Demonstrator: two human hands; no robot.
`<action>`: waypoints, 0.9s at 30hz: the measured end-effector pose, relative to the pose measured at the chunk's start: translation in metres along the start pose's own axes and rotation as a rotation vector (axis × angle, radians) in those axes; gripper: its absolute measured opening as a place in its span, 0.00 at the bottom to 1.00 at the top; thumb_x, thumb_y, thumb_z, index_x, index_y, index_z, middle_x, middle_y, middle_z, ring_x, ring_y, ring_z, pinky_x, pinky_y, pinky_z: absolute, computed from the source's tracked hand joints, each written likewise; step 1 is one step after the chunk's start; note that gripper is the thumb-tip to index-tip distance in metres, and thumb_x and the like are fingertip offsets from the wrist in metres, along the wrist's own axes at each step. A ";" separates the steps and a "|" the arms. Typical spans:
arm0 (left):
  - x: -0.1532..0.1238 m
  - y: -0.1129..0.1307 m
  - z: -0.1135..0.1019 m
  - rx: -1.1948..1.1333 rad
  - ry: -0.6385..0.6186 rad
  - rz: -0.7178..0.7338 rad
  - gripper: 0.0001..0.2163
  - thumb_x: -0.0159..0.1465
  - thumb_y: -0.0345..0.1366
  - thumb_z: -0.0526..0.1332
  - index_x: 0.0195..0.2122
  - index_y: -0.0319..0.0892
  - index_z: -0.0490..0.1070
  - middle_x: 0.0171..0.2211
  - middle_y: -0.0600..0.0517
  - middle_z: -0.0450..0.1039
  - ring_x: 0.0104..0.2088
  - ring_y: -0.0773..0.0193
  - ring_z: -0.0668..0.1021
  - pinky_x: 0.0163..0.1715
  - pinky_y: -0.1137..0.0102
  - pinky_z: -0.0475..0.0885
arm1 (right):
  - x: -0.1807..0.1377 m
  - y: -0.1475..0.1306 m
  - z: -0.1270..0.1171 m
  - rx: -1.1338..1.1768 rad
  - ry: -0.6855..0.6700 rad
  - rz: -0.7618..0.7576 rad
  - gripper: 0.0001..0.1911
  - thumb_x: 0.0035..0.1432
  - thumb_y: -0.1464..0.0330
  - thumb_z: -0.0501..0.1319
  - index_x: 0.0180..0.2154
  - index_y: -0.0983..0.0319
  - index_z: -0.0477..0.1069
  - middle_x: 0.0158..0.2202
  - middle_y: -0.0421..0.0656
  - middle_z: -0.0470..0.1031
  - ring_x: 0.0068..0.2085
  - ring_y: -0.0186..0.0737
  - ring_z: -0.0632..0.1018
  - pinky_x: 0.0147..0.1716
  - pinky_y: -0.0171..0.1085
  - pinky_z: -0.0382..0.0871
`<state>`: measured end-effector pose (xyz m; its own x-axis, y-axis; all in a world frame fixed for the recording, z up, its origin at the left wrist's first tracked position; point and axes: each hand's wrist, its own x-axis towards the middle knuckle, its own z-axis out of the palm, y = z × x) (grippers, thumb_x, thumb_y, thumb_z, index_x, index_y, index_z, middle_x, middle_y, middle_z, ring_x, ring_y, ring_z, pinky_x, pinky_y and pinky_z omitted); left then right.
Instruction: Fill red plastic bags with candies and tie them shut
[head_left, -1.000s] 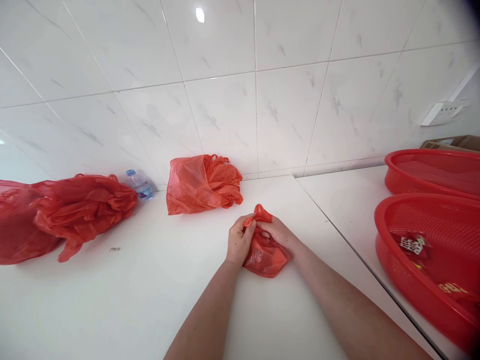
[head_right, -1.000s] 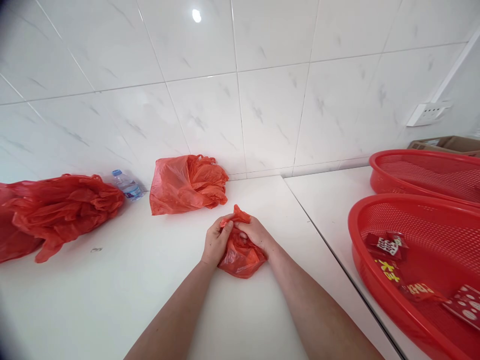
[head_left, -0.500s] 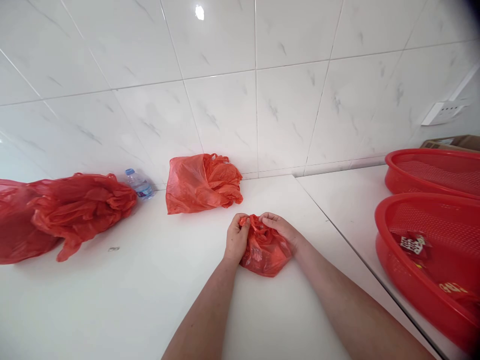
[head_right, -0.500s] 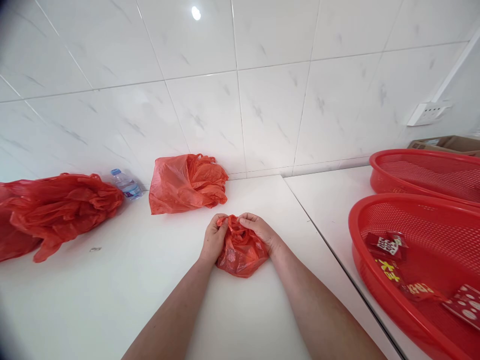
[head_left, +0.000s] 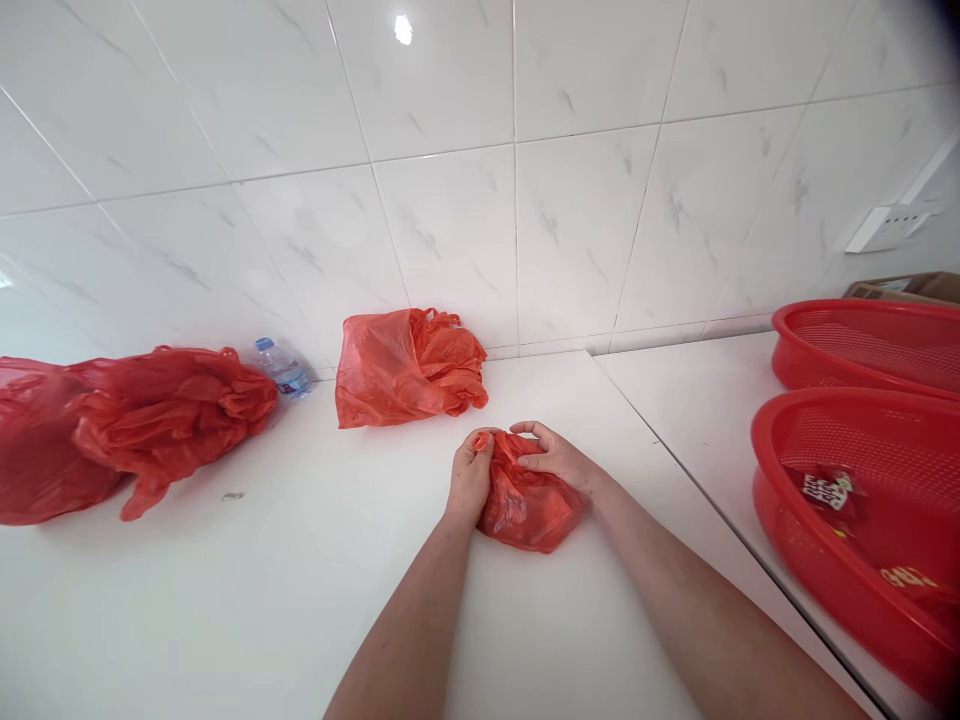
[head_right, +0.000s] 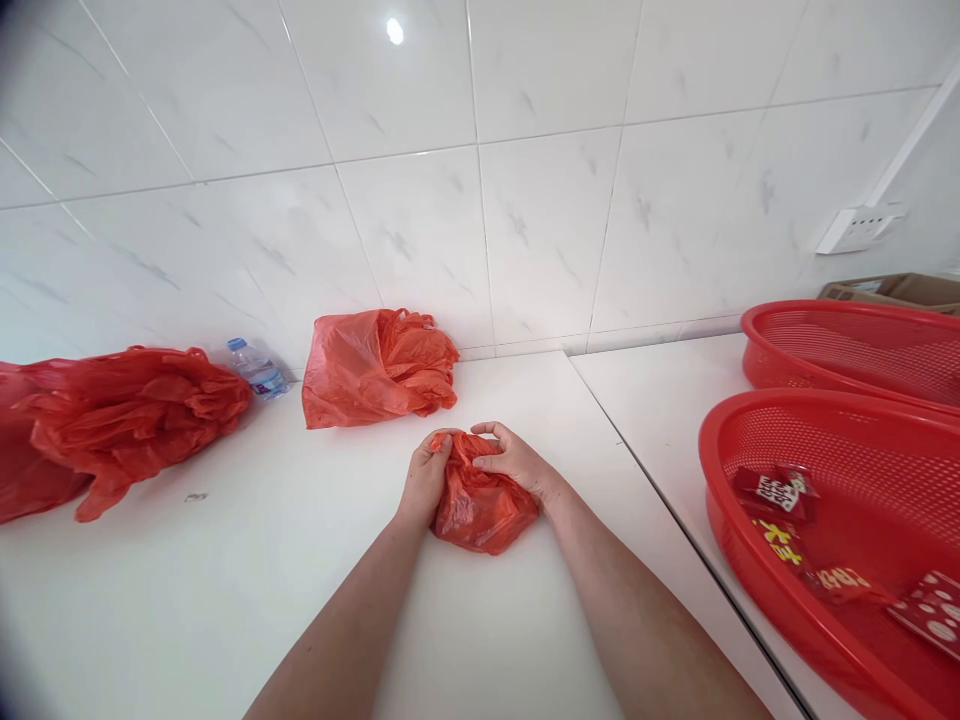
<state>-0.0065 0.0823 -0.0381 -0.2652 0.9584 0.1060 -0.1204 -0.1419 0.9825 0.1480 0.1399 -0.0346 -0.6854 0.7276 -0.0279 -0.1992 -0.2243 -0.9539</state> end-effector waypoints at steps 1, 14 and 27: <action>0.001 -0.001 -0.001 -0.004 0.004 0.000 0.13 0.60 0.45 0.58 0.38 0.42 0.72 0.35 0.50 0.74 0.35 0.63 0.75 0.37 0.70 0.69 | 0.001 0.000 0.000 -0.049 0.010 0.001 0.27 0.45 0.69 0.68 0.48 0.56 0.63 0.36 0.40 0.75 0.34 0.39 0.77 0.35 0.40 0.71; -0.001 -0.002 0.001 -0.142 -0.139 0.019 0.11 0.57 0.42 0.62 0.34 0.39 0.73 0.32 0.50 0.75 0.32 0.66 0.75 0.37 0.70 0.69 | 0.011 0.010 0.010 -0.727 0.486 -0.119 0.11 0.47 0.74 0.51 0.30 0.57 0.70 0.27 0.36 0.74 0.28 0.34 0.74 0.29 0.33 0.65; 0.000 -0.003 0.001 -0.022 -0.152 -0.006 0.10 0.56 0.41 0.63 0.35 0.41 0.73 0.34 0.51 0.74 0.34 0.65 0.74 0.37 0.70 0.69 | 0.002 -0.002 -0.015 0.061 0.159 -0.084 0.14 0.47 0.67 0.60 0.39 0.61 0.72 0.35 0.42 0.77 0.33 0.38 0.77 0.37 0.39 0.70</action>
<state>-0.0056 0.0834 -0.0412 -0.1172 0.9853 0.1240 -0.1429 -0.1403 0.9797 0.1579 0.1515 -0.0375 -0.5462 0.8376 0.0000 -0.2967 -0.1935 -0.9352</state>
